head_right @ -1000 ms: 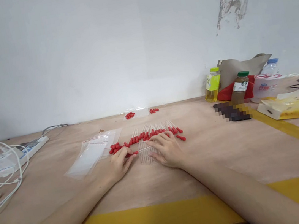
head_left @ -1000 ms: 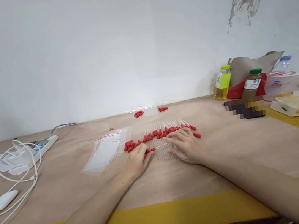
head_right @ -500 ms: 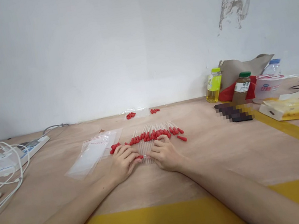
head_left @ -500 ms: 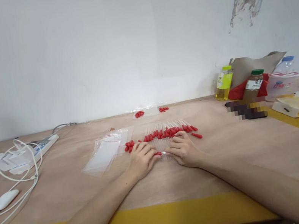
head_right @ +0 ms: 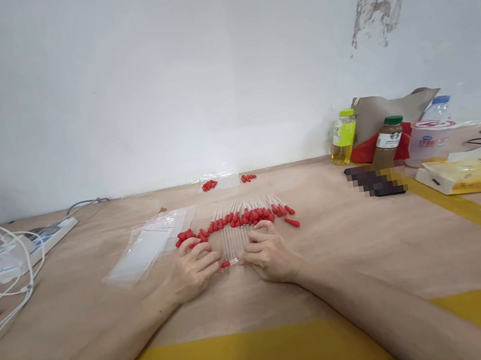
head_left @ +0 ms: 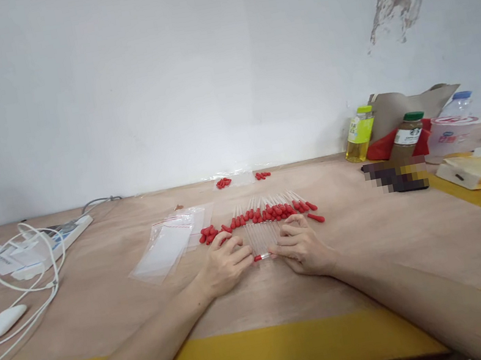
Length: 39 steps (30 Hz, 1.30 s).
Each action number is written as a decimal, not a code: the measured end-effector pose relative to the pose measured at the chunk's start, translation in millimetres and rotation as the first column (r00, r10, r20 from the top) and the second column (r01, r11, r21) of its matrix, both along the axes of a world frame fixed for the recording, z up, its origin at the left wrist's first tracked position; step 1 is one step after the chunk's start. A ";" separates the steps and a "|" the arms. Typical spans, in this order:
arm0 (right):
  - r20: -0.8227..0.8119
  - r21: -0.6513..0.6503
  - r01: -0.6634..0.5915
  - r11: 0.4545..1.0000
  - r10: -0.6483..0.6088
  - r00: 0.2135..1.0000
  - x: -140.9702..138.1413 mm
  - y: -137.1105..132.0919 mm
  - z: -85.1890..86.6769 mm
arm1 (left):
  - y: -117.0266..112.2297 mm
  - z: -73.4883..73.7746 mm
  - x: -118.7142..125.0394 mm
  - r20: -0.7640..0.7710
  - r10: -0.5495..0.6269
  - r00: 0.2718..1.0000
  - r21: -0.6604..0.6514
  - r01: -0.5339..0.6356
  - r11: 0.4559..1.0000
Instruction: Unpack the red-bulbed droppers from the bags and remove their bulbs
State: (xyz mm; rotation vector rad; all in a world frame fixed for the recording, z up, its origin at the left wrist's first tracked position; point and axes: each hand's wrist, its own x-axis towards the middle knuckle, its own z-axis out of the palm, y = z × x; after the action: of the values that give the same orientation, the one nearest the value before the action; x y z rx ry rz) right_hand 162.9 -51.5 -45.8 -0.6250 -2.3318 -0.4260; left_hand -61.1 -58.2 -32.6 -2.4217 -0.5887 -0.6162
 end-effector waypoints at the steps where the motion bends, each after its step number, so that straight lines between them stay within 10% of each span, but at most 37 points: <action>1: 0.006 0.000 -0.005 1.000 0.005 1.000 0.4 0.2 0.2 | -0.4 0.0 -0.9 -0.014 -0.006 1.000 -0.008 0.006 1.000; 8: -0.090 -0.061 0.071 0.996 -0.076 0.993 24.6 17.3 2.4 | 3.5 1.3 -31.0 0.121 0.102 0.987 -0.154 -0.083 0.985; 14: -0.192 -0.250 0.218 0.943 -0.269 0.944 17.9 24.2 1.9 | 18.5 5.3 -43.1 0.467 0.397 0.790 -0.454 -0.171 0.874; 26: -0.142 -0.196 0.299 0.934 -0.329 0.934 9.0 29.0 -8.6 | 67.3 31.6 -30.0 0.093 0.679 0.728 -0.529 -0.541 0.653; 39: -0.044 -0.267 0.245 0.932 -0.266 0.963 6.6 20.3 -1.4 | 85.9 42.0 -9.5 -0.050 0.804 0.593 -0.624 -0.647 0.438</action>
State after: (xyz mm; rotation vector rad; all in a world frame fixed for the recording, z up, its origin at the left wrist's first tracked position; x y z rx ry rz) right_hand 169.5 -31.3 -47.2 -1.0612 -2.2550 -0.2054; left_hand -70.6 27.7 9.4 -2.2187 -2.1019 -0.3666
